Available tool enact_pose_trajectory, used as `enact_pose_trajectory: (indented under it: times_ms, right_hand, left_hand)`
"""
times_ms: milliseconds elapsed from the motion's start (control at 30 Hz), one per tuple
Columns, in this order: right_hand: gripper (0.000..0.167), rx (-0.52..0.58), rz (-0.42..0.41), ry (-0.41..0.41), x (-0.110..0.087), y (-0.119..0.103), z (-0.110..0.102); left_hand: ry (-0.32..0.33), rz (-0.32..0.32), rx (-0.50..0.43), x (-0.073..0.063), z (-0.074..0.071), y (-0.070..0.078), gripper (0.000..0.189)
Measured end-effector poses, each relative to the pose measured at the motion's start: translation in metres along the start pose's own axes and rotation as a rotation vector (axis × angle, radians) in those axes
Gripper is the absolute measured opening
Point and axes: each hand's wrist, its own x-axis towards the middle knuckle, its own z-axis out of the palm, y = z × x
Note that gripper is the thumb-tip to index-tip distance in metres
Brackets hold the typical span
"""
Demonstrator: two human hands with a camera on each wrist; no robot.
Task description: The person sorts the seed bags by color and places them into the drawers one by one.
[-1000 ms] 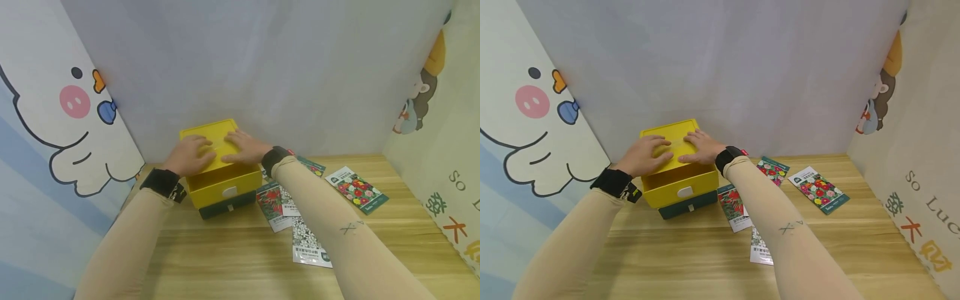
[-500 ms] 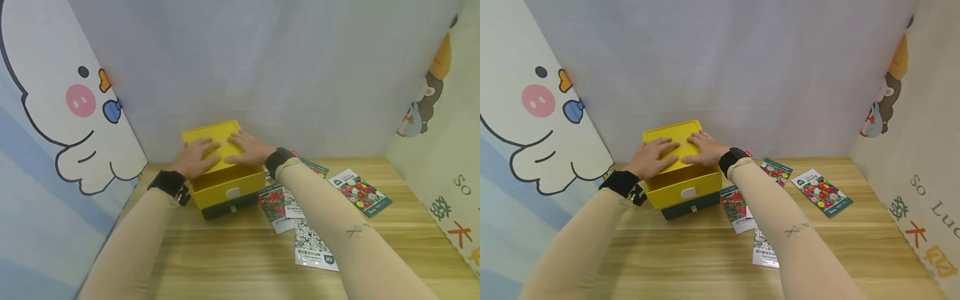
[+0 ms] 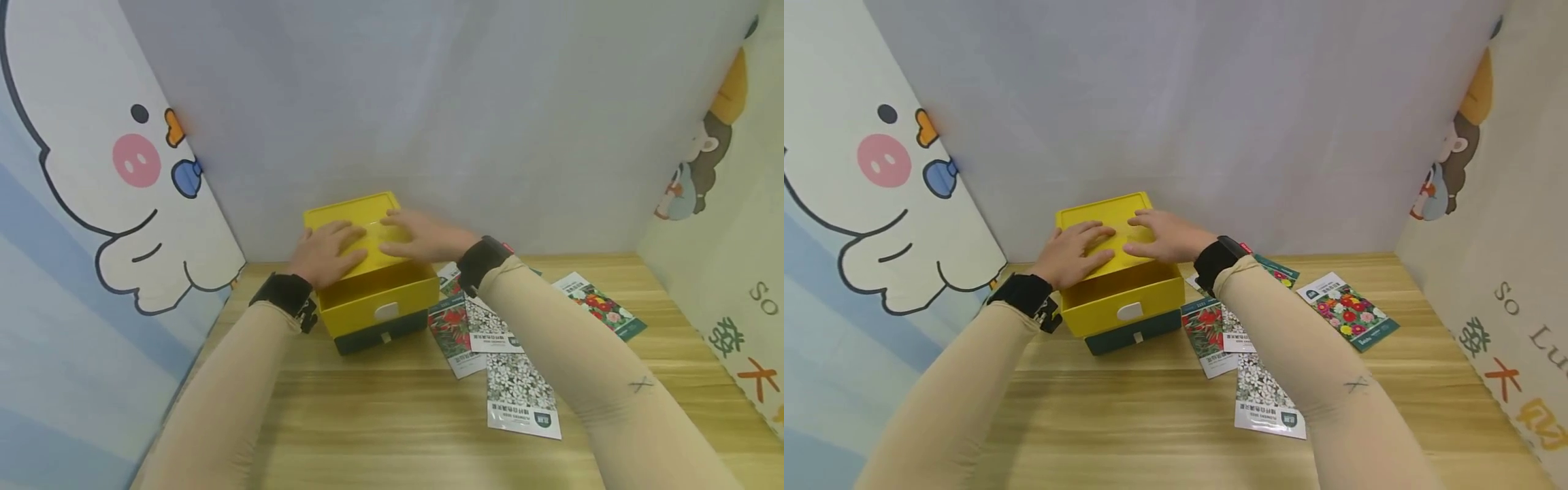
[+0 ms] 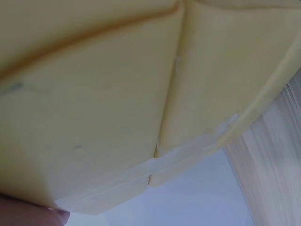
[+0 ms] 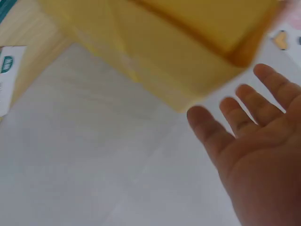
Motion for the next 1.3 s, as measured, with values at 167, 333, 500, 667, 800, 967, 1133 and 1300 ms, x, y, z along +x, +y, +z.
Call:
enact_pose_trajectory:
  times_ms: [167, 333, 500, 667, 800, 967, 1133, 1300]
  right_hand:
    - [0.049, -0.034, -0.085, 0.193, -0.034, -0.016, 0.004]
    - [0.031, -0.054, -0.123, 0.343, -0.069, -0.008, 0.017]
    - [0.020, -0.049, -0.121, 0.428, -0.090, 0.013, 0.025]
    - [0.019, 0.031, -0.142, 0.473, -0.100, 0.025, 0.039]
    - [0.021, 0.119, -0.151, 0.534, -0.100, 0.027, 0.057]
    - [0.017, 0.176, -0.122, 0.645, -0.093, 0.029, 0.078]
    - [0.016, 0.215, -0.082, 0.686, -0.087, 0.031, 0.090]
    - [0.019, 0.253, -0.039, 0.661, -0.085, 0.031, 0.097]
  left_hand:
    - [0.006, -0.008, -0.008, -0.005, -0.002, -0.001, 0.058]
    - [0.009, -0.003, -0.015, -0.003, -0.001, 0.000, 0.059]
    - [0.004, -0.005, -0.021, -0.003, -0.004, 0.004, 0.059]
    - [-0.003, -0.014, -0.018, -0.005, -0.005, 0.004, 0.059]
    - [-0.004, -0.020, -0.019, -0.006, -0.003, 0.003, 0.060]
    - [-0.019, -0.017, -0.014, -0.004, -0.003, 0.004, 0.063]
    - [-0.017, -0.012, -0.004, -0.005, -0.003, 0.003, 0.063]
    - [-0.019, -0.013, 0.002, -0.005, -0.003, 0.002, 0.063]
